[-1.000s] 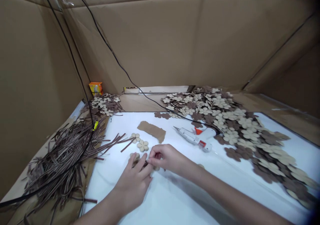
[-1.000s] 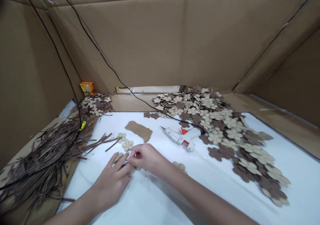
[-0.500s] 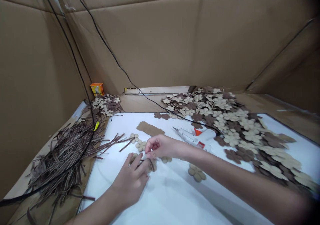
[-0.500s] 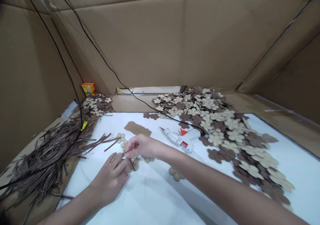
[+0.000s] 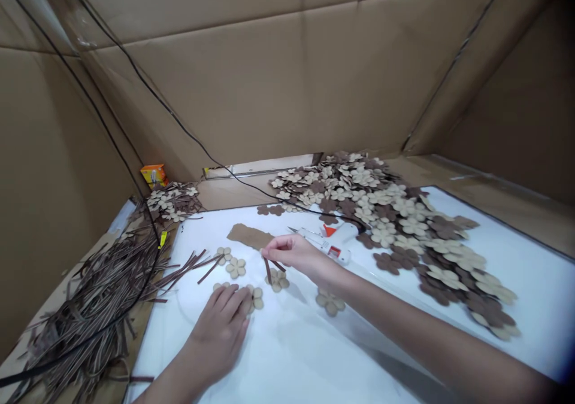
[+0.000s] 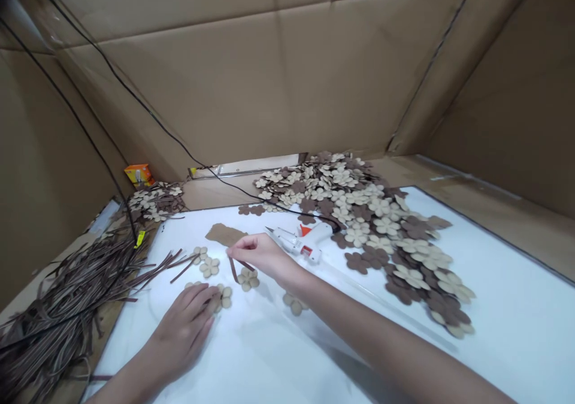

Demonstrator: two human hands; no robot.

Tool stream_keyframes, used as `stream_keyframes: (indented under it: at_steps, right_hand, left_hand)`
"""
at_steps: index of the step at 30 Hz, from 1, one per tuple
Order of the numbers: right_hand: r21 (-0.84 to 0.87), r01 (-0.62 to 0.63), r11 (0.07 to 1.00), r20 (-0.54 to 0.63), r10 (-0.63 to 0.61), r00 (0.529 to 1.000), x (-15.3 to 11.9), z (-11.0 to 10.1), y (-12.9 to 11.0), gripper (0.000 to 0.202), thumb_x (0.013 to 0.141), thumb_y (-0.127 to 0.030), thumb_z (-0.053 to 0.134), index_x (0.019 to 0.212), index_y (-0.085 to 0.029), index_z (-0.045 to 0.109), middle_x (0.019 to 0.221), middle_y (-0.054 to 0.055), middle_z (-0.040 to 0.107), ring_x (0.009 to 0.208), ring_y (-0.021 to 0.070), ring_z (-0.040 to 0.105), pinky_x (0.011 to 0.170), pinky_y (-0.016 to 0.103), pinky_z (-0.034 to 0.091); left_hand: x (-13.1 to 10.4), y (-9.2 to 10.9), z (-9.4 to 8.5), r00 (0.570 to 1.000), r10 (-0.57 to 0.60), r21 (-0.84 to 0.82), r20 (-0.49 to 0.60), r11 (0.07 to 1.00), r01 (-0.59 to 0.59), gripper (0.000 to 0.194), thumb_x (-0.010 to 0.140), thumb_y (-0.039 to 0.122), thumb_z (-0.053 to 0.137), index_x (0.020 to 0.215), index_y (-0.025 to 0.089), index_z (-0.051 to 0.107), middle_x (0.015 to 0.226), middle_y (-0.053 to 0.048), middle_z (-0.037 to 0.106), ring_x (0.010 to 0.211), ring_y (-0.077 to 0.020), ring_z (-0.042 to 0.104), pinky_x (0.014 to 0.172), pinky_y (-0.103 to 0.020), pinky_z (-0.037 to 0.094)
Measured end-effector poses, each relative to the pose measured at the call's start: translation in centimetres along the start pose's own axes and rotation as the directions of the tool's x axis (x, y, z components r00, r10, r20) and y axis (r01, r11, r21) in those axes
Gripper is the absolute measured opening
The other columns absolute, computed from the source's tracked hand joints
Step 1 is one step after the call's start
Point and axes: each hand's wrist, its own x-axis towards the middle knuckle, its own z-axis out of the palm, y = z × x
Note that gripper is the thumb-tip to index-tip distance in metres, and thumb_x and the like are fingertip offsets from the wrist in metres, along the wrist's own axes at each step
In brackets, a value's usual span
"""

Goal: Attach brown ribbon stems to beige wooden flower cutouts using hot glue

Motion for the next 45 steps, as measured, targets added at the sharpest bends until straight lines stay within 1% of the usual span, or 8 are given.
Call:
stream_keyframes:
  at_steps: [10, 15, 19, 23, 29, 37, 41, 45]
  right_hand:
    - [0.107, 0.117, 0.987, -0.164, -0.098, 0.982, -0.2, -0.1, -0.8, 0.024, 0.069, -0.037, 0.066, 0.059, -0.015, 0.063, 0.057, -0.002, 0.056, 0.053, 0.0082, 0.041, 0.051, 0.024, 0.027]
    - [0.204, 0.114, 0.972, -0.229, -0.066, 0.971, 1.2, -0.3, -1.0, 0.023, 0.065, -0.038, 0.068, 0.063, -0.015, 0.064, 0.060, -0.003, 0.053, 0.052, 0.0077, 0.035, 0.049, 0.024, 0.024]
    - [0.292, 0.098, 0.951, -0.204, -0.038, 0.978, 1.9, -0.3, -1.6, 0.025, 0.061, -0.039, 0.070, 0.064, -0.015, 0.062, 0.060, -0.003, 0.050, 0.051, 0.0070, 0.033, 0.049, 0.023, 0.024]
    - [0.326, 0.087, 0.941, -0.160, -0.036, 0.987, 1.3, -0.1, -2.4, 0.028, 0.058, -0.040, 0.074, 0.062, -0.016, 0.061, 0.055, -0.005, 0.044, 0.050, 0.0065, 0.031, 0.049, 0.023, 0.024]
    - [0.268, 0.090, 0.959, -0.127, -0.058, 0.990, 0.0, 0.3, -2.7, 0.029, 0.060, -0.042, 0.072, 0.067, -0.016, 0.062, 0.052, -0.007, 0.040, 0.049, 0.0064, 0.031, 0.048, 0.023, 0.022]
    - [0.115, 0.159, 0.980, -0.179, -0.138, 0.974, -0.5, 0.2, -2.8, 0.033, 0.063, -0.047, 0.069, 0.061, -0.016, 0.058, 0.057, -0.004, 0.050, 0.054, 0.0082, 0.037, 0.051, 0.023, 0.024]
    - [0.090, 0.161, 0.983, -0.194, -0.141, 0.971, -0.9, 0.2, -2.7, 0.035, 0.061, -0.050, 0.070, 0.062, -0.017, 0.057, 0.059, -0.004, 0.050, 0.055, 0.0090, 0.038, 0.051, 0.023, 0.025]
    - [0.081, 0.169, 0.982, -0.192, -0.151, 0.970, -1.2, 0.2, -2.5, 0.037, 0.062, -0.052, 0.069, 0.062, -0.017, 0.055, 0.059, -0.005, 0.050, 0.053, 0.0087, 0.039, 0.051, 0.023, 0.025]
  left_hand:
    - [-0.5, -0.5, 0.3, 0.997, 0.013, -0.059, 0.072, 0.998, -0.009, 0.036, 0.086, 0.011, 0.042, 0.122, 0.008, 0.050, 0.117, -0.014, 0.056, 0.109, -0.0269, 0.047, 0.094, -0.047, 0.042]
    - [-0.5, -0.6, 0.4, 0.997, 0.013, -0.087, 0.080, 0.996, -0.006, 0.038, 0.086, 0.010, 0.043, 0.124, 0.009, 0.047, 0.118, -0.015, 0.054, 0.110, -0.0267, 0.045, 0.096, -0.048, 0.040]
    - [-0.5, -0.6, 0.3, 0.996, 0.008, -0.110, 0.086, 0.994, 0.001, 0.038, 0.086, 0.009, 0.042, 0.123, 0.008, 0.048, 0.117, -0.015, 0.053, 0.109, -0.0259, 0.045, 0.096, -0.046, 0.041]
    - [-0.3, -0.5, 0.1, 0.995, 0.004, -0.120, 0.100, 0.993, 0.008, 0.038, 0.086, 0.009, 0.042, 0.123, 0.007, 0.048, 0.118, -0.015, 0.052, 0.109, -0.0255, 0.044, 0.096, -0.047, 0.040]
    - [-0.1, -0.2, -0.2, 0.996, -0.006, -0.121, 0.088, 0.992, 0.017, 0.036, 0.086, 0.010, 0.042, 0.121, 0.009, 0.051, 0.114, -0.014, 0.055, 0.107, -0.0255, 0.046, 0.094, -0.047, 0.043]
    - [-0.1, -0.4, 0.2, 0.996, -0.043, -0.099, 0.074, 0.994, 0.050, 0.036, 0.086, 0.013, 0.042, 0.119, 0.009, 0.055, 0.112, -0.014, 0.057, 0.108, -0.0272, 0.047, 0.093, -0.047, 0.044]
    - [-0.3, -1.2, 0.5, 0.988, -0.122, -0.192, 0.090, 0.972, 0.138, 0.036, 0.089, 0.018, 0.039, 0.119, 0.017, 0.058, 0.113, -0.012, 0.057, 0.110, -0.0254, 0.046, 0.092, -0.044, 0.045]
    - [-0.4, -2.0, 0.5, 0.972, -0.213, -0.259, 0.094, 0.938, 0.231, 0.033, 0.090, 0.023, 0.039, 0.109, 0.026, 0.066, 0.118, -0.008, 0.057, 0.116, -0.0267, 0.042, 0.096, -0.046, 0.042]
